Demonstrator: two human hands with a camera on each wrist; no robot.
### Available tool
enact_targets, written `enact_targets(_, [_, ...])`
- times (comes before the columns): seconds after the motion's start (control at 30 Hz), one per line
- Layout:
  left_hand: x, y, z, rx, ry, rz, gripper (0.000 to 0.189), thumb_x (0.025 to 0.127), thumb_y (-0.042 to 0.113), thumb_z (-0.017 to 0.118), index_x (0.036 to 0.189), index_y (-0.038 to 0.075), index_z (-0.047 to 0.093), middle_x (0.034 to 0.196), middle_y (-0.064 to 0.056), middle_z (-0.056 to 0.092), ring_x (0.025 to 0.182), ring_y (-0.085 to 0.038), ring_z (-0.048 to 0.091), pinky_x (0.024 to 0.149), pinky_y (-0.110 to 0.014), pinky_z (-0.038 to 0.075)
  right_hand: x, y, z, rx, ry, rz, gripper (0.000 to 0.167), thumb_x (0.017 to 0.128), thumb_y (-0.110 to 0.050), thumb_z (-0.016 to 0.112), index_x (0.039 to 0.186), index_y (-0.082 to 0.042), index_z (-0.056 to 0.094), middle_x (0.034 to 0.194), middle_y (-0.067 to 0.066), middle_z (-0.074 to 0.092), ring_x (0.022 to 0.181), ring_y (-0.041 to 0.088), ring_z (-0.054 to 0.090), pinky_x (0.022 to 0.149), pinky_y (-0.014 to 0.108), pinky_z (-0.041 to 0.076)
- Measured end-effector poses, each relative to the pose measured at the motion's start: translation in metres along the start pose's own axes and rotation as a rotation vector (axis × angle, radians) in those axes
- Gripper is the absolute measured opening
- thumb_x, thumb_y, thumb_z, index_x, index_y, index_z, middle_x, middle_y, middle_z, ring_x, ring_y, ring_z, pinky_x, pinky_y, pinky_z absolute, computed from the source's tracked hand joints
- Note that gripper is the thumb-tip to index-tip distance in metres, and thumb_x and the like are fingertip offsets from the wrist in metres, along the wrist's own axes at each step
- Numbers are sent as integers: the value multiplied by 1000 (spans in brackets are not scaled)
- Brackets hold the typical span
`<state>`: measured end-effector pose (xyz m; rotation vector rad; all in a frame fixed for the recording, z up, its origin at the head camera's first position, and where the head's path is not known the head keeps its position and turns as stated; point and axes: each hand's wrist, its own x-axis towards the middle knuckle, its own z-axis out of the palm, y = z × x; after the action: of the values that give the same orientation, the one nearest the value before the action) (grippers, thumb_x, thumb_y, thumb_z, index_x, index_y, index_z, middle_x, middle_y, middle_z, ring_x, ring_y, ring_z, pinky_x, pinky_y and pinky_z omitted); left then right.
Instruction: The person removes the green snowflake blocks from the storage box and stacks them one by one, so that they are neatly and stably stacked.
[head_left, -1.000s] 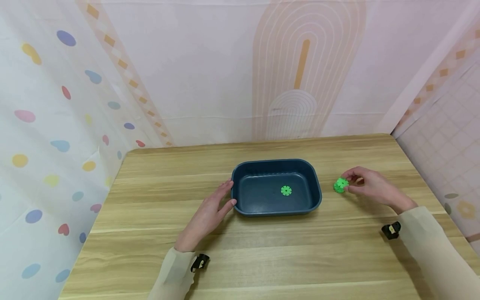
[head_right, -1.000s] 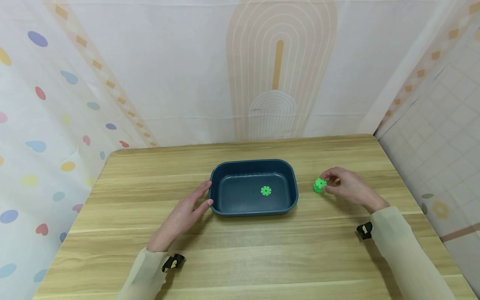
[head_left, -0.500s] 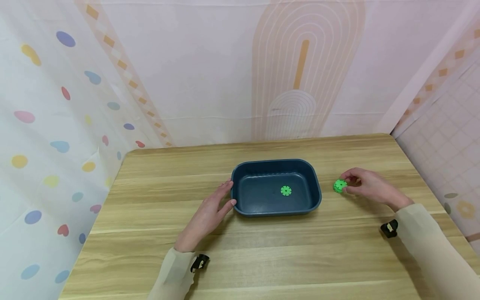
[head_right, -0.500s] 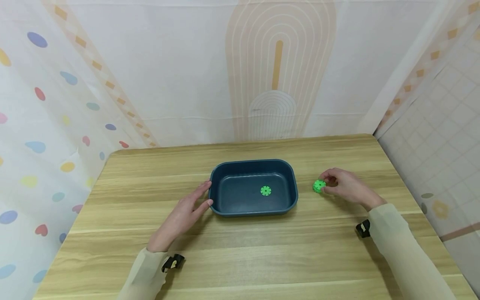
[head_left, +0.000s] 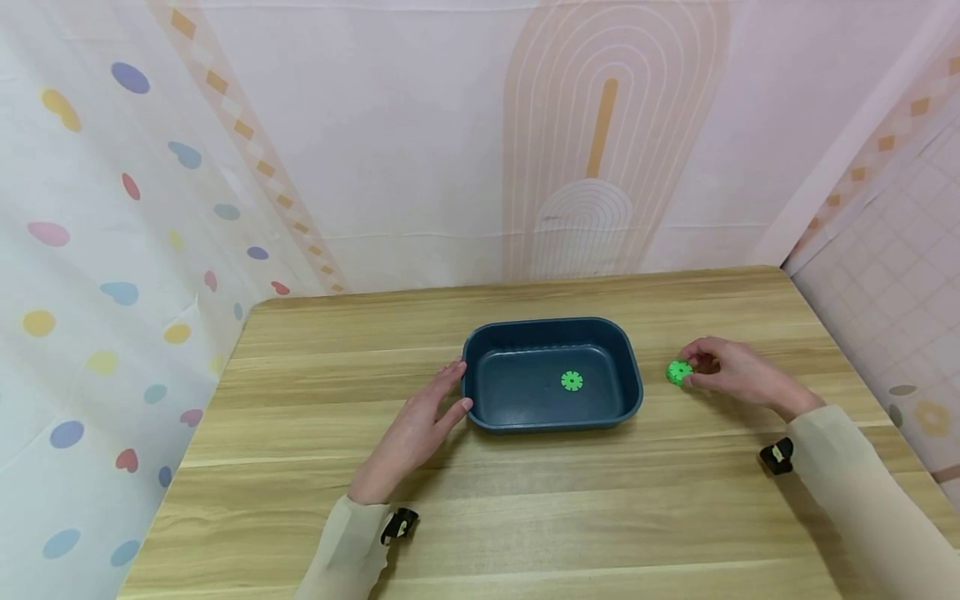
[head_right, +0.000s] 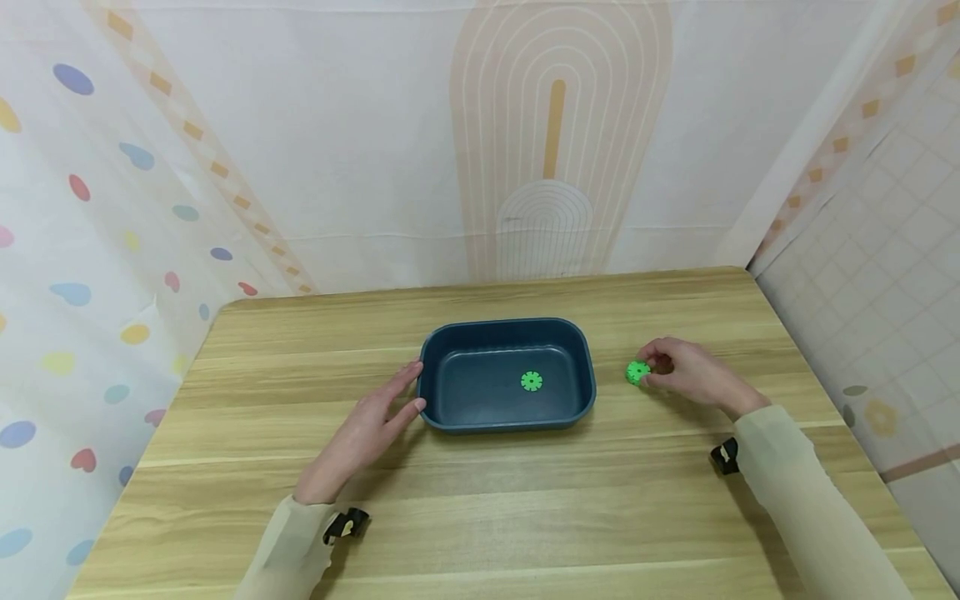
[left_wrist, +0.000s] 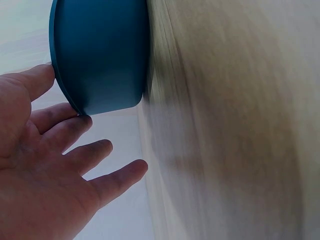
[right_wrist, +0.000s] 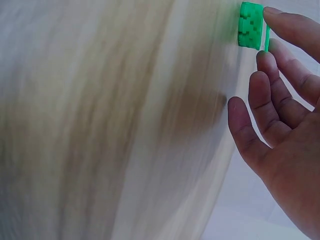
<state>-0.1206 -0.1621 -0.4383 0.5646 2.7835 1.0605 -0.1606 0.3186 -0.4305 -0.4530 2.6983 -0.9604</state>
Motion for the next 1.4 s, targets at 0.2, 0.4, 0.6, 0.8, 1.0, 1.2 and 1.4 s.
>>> enact_targets(0.2, [0, 0, 0, 2, 0, 0, 60, 109, 31, 55, 161, 8, 37, 167, -9, 33, 154, -31, 29, 118, -68, 26, 0, 0, 1, 9, -3, -4, 27, 94, -10, 76, 118, 0, 67, 108, 7, 68, 96, 20, 58, 80, 22, 50])
enact_targets(0.4, [0, -1, 1, 1, 3, 2, 60, 109, 31, 55, 161, 8, 37, 167, -9, 32, 154, -31, 29, 118, -67, 26, 0, 1, 1, -3, 5, -15, 27, 94, -9, 76, 117, 1, 67, 109, 9, 67, 96, 20, 58, 81, 23, 51])
enact_targets(0.6, [0, -1, 0, 0, 9, 14, 60, 109, 30, 56, 160, 6, 37, 167, -10, 33, 154, -31, 30, 120, -61, 27, 0, 1, 1, -19, 14, -20, 28, 93, -10, 78, 117, 1, 67, 110, 9, 67, 97, 21, 59, 82, 26, 51])
enact_targets(0.8, [0, -1, 0, 1, 12, 24, 59, 109, 29, 56, 160, 5, 38, 166, -11, 34, 154, -32, 30, 121, -57, 29, 1, 2, 2, -24, 15, -18, 28, 93, -10, 78, 116, 1, 68, 109, 8, 67, 96, 21, 58, 81, 26, 51])
enact_targets(1.0, [0, -1, 1, 1, 18, 34, 59, 109, 28, 57, 159, 4, 38, 166, -11, 34, 153, -34, 30, 121, -56, 29, 0, 2, 3, -8, 18, -23, 27, 93, -9, 77, 117, 0, 68, 109, 9, 66, 95, 22, 57, 79, 25, 50])
enact_targets(1.2, [0, -1, 1, -3, 15, 28, 59, 109, 28, 57, 160, 4, 38, 167, -10, 33, 153, -34, 29, 122, -53, 29, -1, 2, 2, 23, 22, -31, 29, 94, -10, 77, 119, 0, 67, 110, 8, 65, 95, 22, 55, 80, 23, 50])
enact_targets(1.4, [0, -1, 1, -7, 14, 29, 59, 109, 27, 57, 160, 4, 38, 167, -11, 32, 154, -33, 29, 122, -53, 29, -7, -5, -1, 28, 76, -54, 38, 97, -9, 73, 129, 7, 61, 123, 21, 66, 110, 35, 62, 92, 44, 56])
